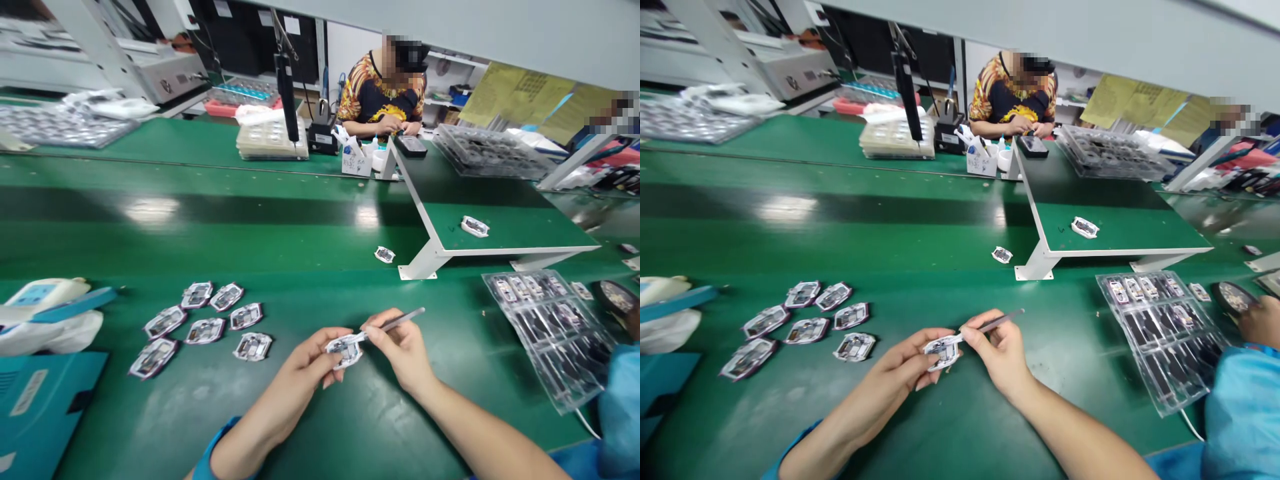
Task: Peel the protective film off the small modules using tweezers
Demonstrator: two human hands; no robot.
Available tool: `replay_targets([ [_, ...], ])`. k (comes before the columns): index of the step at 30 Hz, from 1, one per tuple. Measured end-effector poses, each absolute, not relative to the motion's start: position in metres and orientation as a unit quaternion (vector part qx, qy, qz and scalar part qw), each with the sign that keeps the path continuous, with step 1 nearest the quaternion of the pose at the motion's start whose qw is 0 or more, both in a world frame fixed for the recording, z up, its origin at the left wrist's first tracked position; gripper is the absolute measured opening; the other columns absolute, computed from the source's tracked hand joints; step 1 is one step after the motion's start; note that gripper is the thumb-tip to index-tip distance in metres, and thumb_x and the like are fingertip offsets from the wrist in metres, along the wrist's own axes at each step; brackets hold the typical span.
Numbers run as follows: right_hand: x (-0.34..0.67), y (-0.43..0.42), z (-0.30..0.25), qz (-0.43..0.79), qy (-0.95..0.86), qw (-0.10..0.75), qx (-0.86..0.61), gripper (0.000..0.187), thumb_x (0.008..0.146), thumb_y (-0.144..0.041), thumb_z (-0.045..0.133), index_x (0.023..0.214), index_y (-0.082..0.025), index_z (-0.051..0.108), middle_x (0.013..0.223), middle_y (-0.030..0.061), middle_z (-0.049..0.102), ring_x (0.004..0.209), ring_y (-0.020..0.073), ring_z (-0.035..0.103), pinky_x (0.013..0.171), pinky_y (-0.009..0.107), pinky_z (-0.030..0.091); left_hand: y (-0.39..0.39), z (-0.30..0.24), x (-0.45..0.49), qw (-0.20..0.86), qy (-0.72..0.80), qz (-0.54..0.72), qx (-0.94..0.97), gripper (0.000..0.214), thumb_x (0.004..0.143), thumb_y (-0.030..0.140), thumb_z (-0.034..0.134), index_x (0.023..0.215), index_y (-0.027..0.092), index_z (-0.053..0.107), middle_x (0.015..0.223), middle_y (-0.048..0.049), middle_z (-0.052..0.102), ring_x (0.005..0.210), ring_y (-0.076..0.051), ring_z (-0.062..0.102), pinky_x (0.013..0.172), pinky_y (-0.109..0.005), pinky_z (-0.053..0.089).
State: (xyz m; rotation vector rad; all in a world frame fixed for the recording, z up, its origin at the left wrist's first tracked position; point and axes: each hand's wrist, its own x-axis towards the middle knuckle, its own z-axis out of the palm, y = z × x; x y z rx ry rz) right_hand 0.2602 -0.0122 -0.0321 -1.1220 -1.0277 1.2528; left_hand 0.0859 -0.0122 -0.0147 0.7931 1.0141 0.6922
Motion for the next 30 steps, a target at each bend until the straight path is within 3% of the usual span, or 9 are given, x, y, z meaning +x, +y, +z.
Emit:
replay_targets([
  [8,0.256,-0.016,-0.031,0.502,-0.467,0.583,-0.435,0.013,0.077,-0.032,0.077,0.077,-0.023,0.068,0.077,0.0026,0.072,0.075,0.0193,0.069,0.070,0.032,0.055,-0.012,-0.011,0.087,0.781,0.454,0.302,0.304,0.034,0.068,0.032,0.076,0.098,0.017,0.070,0.075,-0.0006,0.059,0.061,-0.011,0.045,0.055,-0.023,0.033],
  [15,0.258,-0.016,-0.026,0.465,-0.544,0.573,-0.399,0.008,0.080,-0.028,0.076,0.076,-0.023,0.070,0.076,0.0045,0.072,0.076,0.0214,0.067,0.072,0.036,0.055,-0.012,-0.011,0.088,0.775,0.458,0.312,0.303,0.038,0.067,0.043,0.079,0.095,0.018,0.069,0.077,-0.0006,0.059,0.062,-0.011,0.046,0.055,-0.022,0.034],
  [23,0.260,-0.015,-0.030,0.490,-0.467,0.568,-0.468,0.017,0.077,-0.037,0.077,0.078,-0.022,0.069,0.077,0.0035,0.073,0.073,0.0195,0.069,0.069,0.030,0.056,-0.014,-0.018,0.086,0.704,0.474,0.323,0.418,0.033,0.076,0.043,0.072,0.098,0.020,0.067,0.070,0.0013,0.059,0.060,-0.013,0.049,0.053,-0.024,0.034],
  [30,0.260,-0.015,-0.030,0.513,-0.470,0.542,-0.473,0.017,0.076,-0.035,0.077,0.077,-0.021,0.068,0.073,0.0025,0.073,0.068,0.0182,0.067,0.065,0.029,0.054,-0.014,-0.024,0.087,0.661,0.471,0.328,0.484,0.028,0.077,0.038,0.069,0.100,0.021,0.065,0.079,-0.0014,0.062,0.064,-0.016,0.053,0.060,-0.027,0.043],
])
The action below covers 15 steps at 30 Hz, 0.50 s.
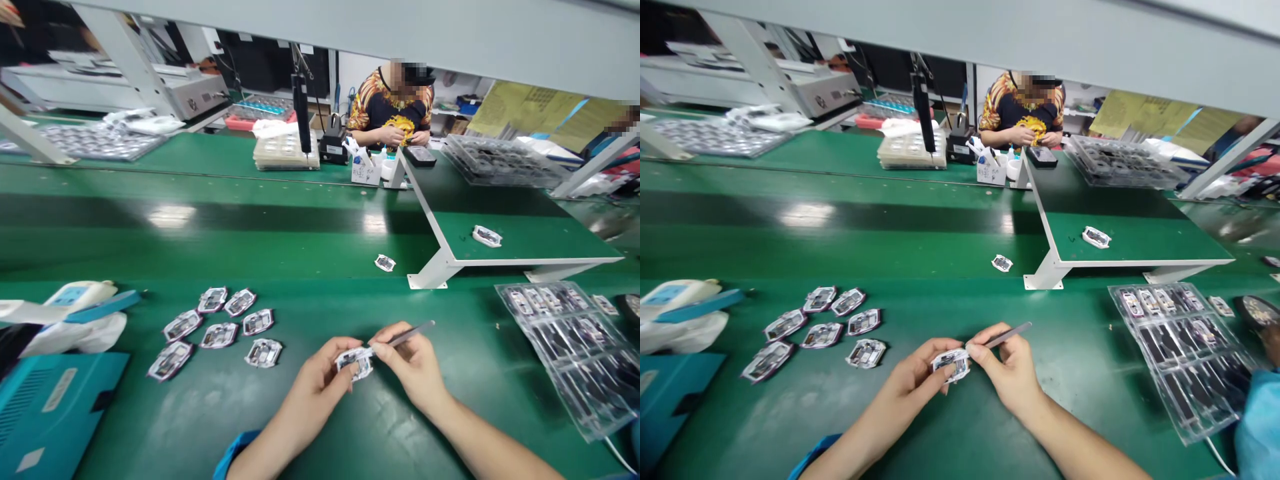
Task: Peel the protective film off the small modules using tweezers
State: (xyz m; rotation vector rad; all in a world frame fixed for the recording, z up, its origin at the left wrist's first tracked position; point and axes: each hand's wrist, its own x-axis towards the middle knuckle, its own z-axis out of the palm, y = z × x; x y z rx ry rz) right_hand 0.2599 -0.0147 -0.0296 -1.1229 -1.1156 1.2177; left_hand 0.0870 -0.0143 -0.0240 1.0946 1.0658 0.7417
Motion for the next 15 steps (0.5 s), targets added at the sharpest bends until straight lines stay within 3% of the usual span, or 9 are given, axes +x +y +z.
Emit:
replay_targets([
  [15,0.2638,-0.0096,-0.0292,0.552,-0.452,0.524,-0.465,0.016,0.073,-0.031,0.078,0.074,-0.021,0.067,0.071,0.0005,0.071,0.066,0.0166,0.066,0.065,0.028,0.052,-0.0149,-0.0198,0.0860,0.640,0.480,0.302,0.518,0.027,0.078,0.038,0.066,0.099,0.021,0.065,0.076,-0.0018,0.062,0.065,-0.017,0.051,0.060,-0.027,0.041],
])
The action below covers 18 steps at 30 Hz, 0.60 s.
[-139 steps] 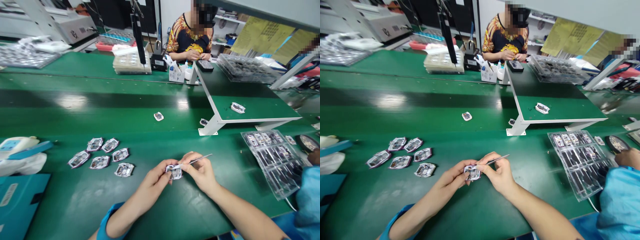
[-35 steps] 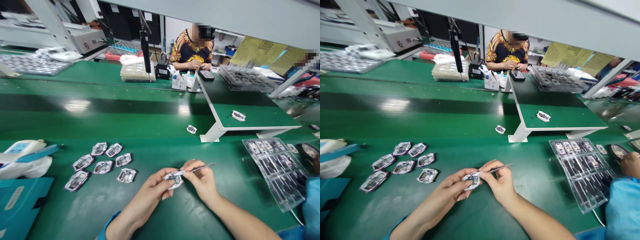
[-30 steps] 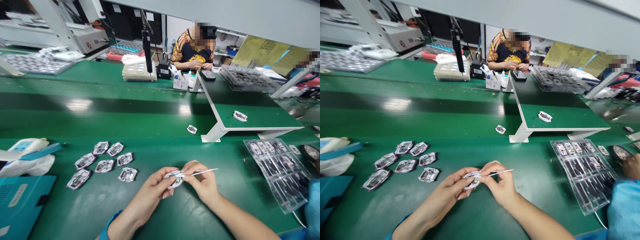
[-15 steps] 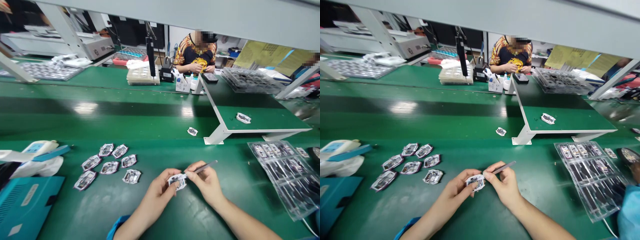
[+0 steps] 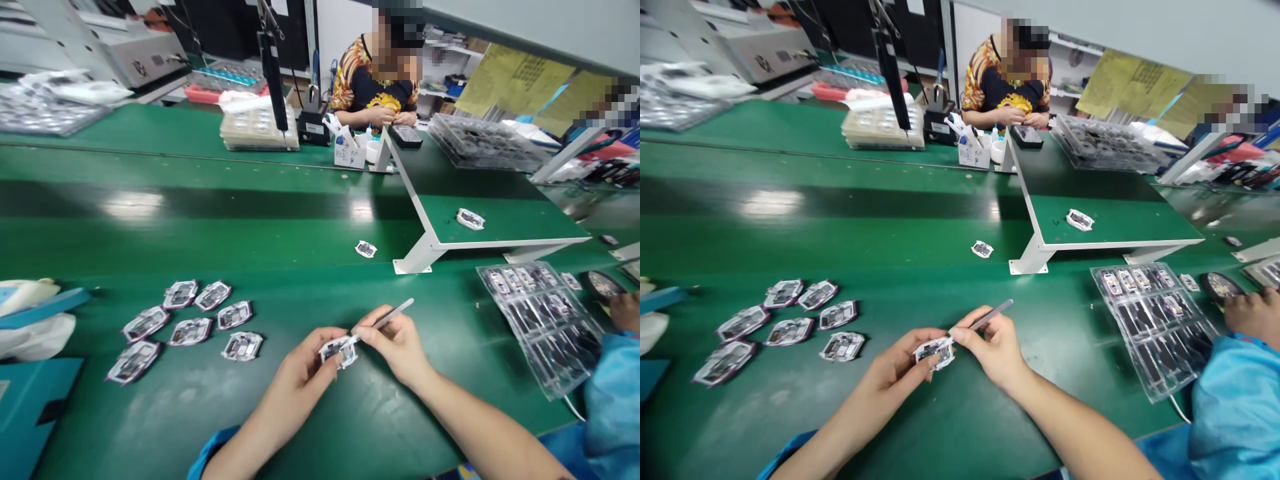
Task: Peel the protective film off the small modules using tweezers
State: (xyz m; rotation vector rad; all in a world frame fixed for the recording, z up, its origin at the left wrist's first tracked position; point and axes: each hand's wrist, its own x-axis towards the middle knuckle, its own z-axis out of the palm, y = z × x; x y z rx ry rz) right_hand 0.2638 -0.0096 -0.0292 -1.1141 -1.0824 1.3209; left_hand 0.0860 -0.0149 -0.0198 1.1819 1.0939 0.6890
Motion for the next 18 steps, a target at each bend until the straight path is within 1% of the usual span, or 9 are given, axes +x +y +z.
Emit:
replay_targets([
  [4,0.2629,-0.0097,-0.0290,0.560,-0.440,0.529,-0.462,0.019,0.073,-0.035,0.079,0.074,-0.021,0.066,0.069,0.0004,0.071,0.067,0.0178,0.068,0.066,0.030,0.053,-0.0149,-0.0176,0.0874,0.645,0.480,0.298,0.515,0.029,0.077,0.040,0.066,0.098,0.020,0.064,0.076,-0.0018,0.061,0.065,-0.017,0.050,0.059,-0.027,0.041],
  [8,0.2633,-0.0105,-0.0312,0.556,-0.439,0.534,-0.461,0.017,0.072,-0.033,0.080,0.074,-0.020,0.067,0.073,0.0014,0.073,0.069,0.0179,0.068,0.068,0.029,0.053,-0.0152,-0.0132,0.0891,0.639,0.482,0.294,0.522,0.026,0.080,0.039,0.062,0.098,0.019,0.062,0.076,-0.0006,0.060,0.065,-0.016,0.050,0.061,-0.027,0.041],
  [11,0.2637,-0.0109,-0.0324,0.567,-0.437,0.539,-0.444,0.015,0.073,-0.030,0.079,0.075,-0.021,0.068,0.075,0.0016,0.074,0.072,0.0183,0.069,0.069,0.030,0.054,-0.0152,-0.0123,0.0899,0.634,0.486,0.292,0.525,0.029,0.081,0.040,0.060,0.100,0.018,0.060,0.073,0.0002,0.058,0.065,-0.016,0.050,0.061,-0.027,0.041],
  [18,0.2630,-0.0108,-0.0325,0.573,-0.439,0.545,-0.426,0.017,0.073,-0.033,0.080,0.075,-0.022,0.068,0.075,0.0019,0.075,0.073,0.0200,0.071,0.070,0.033,0.056,-0.0158,-0.0181,0.0890,0.636,0.487,0.289,0.524,0.035,0.081,0.042,0.059,0.104,0.016,0.059,0.078,-0.0022,0.059,0.066,-0.017,0.051,0.062,-0.028,0.043],
])
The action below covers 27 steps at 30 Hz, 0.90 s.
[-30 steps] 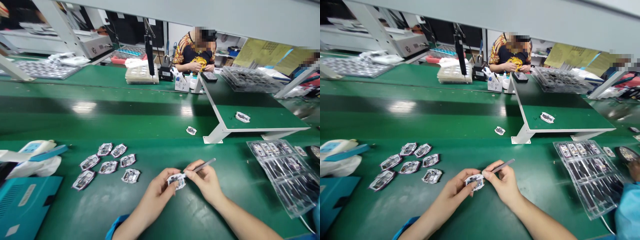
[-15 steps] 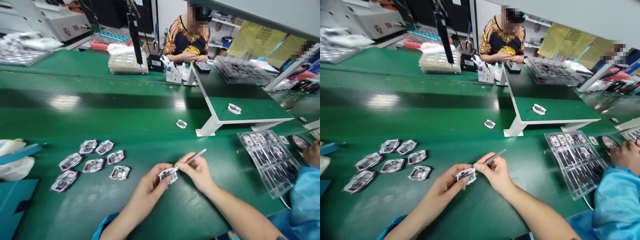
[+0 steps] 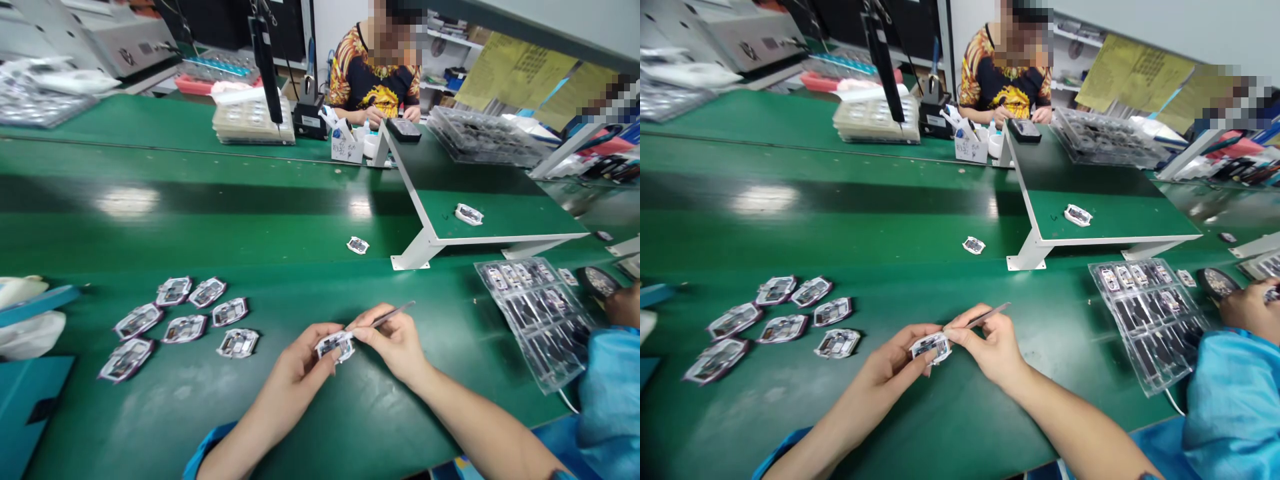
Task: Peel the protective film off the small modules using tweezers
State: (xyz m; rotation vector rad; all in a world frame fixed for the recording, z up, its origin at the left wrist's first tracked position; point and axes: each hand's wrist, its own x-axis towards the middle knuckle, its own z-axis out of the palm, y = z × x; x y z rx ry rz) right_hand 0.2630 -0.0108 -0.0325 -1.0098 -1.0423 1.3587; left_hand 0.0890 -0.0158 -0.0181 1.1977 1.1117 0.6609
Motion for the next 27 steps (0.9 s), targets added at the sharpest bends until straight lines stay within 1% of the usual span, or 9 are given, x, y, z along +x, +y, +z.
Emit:
replay_targets([
  [4,0.2627,-0.0109,-0.0325,0.577,-0.441,0.548,-0.416,0.016,0.073,-0.031,0.080,0.076,-0.022,0.067,0.076,0.0020,0.076,0.073,0.0198,0.071,0.070,0.032,0.056,-0.0158,-0.0201,0.0885,0.635,0.488,0.293,0.522,0.035,0.082,0.042,0.059,0.105,0.016,0.059,0.079,-0.0024,0.060,0.067,-0.017,0.051,0.062,-0.028,0.043],
  [7,0.2631,-0.0110,-0.0320,0.580,-0.444,0.555,-0.398,0.013,0.075,-0.027,0.079,0.077,-0.022,0.068,0.077,0.0014,0.076,0.074,0.0186,0.071,0.070,0.031,0.056,-0.0158,-0.0199,0.0887,0.641,0.487,0.298,0.513,0.036,0.081,0.042,0.060,0.105,0.016,0.059,0.077,-0.0017,0.059,0.067,-0.016,0.051,0.062,-0.028,0.043],
  [10,0.2637,-0.0111,-0.0315,0.585,-0.448,0.559,-0.381,0.010,0.077,-0.024,0.078,0.078,-0.022,0.068,0.078,0.0009,0.076,0.075,0.0176,0.071,0.071,0.030,0.056,-0.0161,-0.0174,0.0887,0.652,0.485,0.302,0.498,0.036,0.080,0.041,0.062,0.106,0.016,0.059,0.080,-0.0020,0.061,0.067,-0.016,0.052,0.062,-0.027,0.044],
  [17,0.2631,-0.0127,-0.0312,0.583,-0.449,0.570,-0.365,0.009,0.078,-0.023,0.077,0.079,-0.022,0.068,0.080,0.0013,0.076,0.076,0.0184,0.072,0.070,0.032,0.057,-0.0156,-0.0146,0.0884,0.661,0.481,0.307,0.487,0.034,0.080,0.040,0.064,0.105,0.017,0.060,0.080,-0.0014,0.062,0.065,-0.014,0.052,0.060,-0.026,0.043],
  [21,0.2623,-0.0132,-0.0306,0.585,-0.445,0.579,-0.353,0.009,0.079,-0.024,0.077,0.080,-0.023,0.068,0.080,0.0015,0.076,0.077,0.0195,0.072,0.071,0.033,0.058,-0.0154,-0.0150,0.0875,0.665,0.473,0.315,0.485,0.034,0.080,0.039,0.065,0.106,0.017,0.061,0.079,-0.0011,0.062,0.067,-0.015,0.053,0.062,-0.026,0.043],
  [24,0.2629,-0.0127,-0.0303,0.588,-0.449,0.580,-0.341,0.008,0.079,-0.022,0.076,0.081,-0.023,0.069,0.081,0.0011,0.076,0.078,0.0192,0.072,0.073,0.033,0.057,-0.0157,-0.0152,0.0861,0.669,0.474,0.316,0.477,0.035,0.079,0.040,0.065,0.106,0.017,0.062,0.079,-0.0016,0.063,0.067,-0.015,0.053,0.063,-0.026,0.043],
  [27,0.2634,-0.0124,-0.0296,0.581,-0.462,0.577,-0.341,0.007,0.080,-0.020,0.076,0.081,-0.023,0.069,0.082,0.0016,0.076,0.079,0.0191,0.072,0.073,0.034,0.057,-0.0158,-0.0151,0.0867,0.673,0.479,0.319,0.465,0.036,0.079,0.041,0.066,0.106,0.017,0.063,0.084,-0.0031,0.065,0.068,-0.015,0.054,0.063,-0.027,0.044],
])
